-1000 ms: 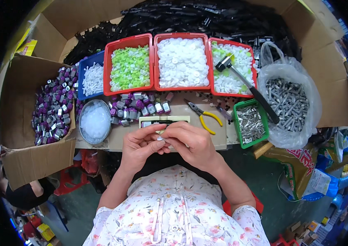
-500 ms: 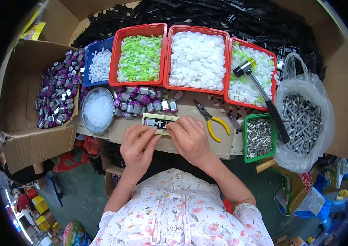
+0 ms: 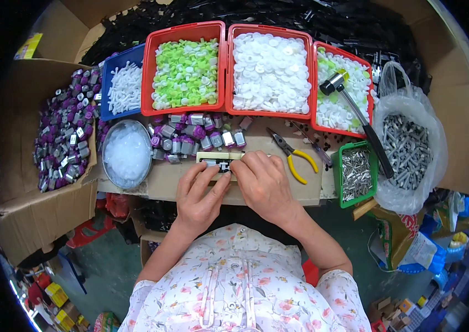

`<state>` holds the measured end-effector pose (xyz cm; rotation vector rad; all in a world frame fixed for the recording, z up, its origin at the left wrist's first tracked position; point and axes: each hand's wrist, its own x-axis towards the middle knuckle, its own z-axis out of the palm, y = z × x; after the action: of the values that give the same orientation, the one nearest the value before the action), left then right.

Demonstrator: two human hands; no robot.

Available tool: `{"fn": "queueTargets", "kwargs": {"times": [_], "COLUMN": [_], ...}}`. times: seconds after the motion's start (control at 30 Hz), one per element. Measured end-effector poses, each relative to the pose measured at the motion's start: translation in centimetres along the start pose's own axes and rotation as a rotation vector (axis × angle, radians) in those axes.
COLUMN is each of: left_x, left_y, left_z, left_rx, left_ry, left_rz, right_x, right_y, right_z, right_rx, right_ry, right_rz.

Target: Assemble small plastic and electronic components into housings at a factory workbench.

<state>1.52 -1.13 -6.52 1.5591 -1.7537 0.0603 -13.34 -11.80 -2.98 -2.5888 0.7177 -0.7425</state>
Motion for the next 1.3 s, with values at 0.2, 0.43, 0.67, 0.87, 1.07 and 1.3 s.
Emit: {"fn": "queueTargets", "kwargs": {"times": [0.2, 0.43, 0.67, 0.87, 1.07, 1.3], "left_x": [0.1, -0.1, 0.0, 1.9, 6.7, 15.4], "left_y": [-1.2, -1.5, -1.4, -0.6, 1.1, 4.1], "left_z": [-0.2, 0.0, -0.9, -1.9, -0.8, 5.8], "left_rx": [0.019, -0.051, -0.074, -0.147, -0.161, -0.243], "left_ry": [-0.036, 0.013, -0.054, -0.019, -0.060, -0.213], "left_rz": [0.086, 0.080, 0.046, -0.042, 0.016, 0.246], "right_x": [0.5, 0.6, -0.8, -7.0, -10.2, -9.4], "right_y": [-0.8, -1.0, 0.3, 5.3, 7.9, 8.4], "right_z": [-0.3, -0.7, -5.3, -10.7, -11.5, -12.5], "right_rx": [-0.105, -0.132, -0.106, -0.301, -0.448, -0.404], "right_ry": [-0.099, -0.155, -0.019, 0.127, 0.114, 0.044], "right_rz": [-0.015, -0.026, 0.102, 0.344, 0.493, 0.537]}}
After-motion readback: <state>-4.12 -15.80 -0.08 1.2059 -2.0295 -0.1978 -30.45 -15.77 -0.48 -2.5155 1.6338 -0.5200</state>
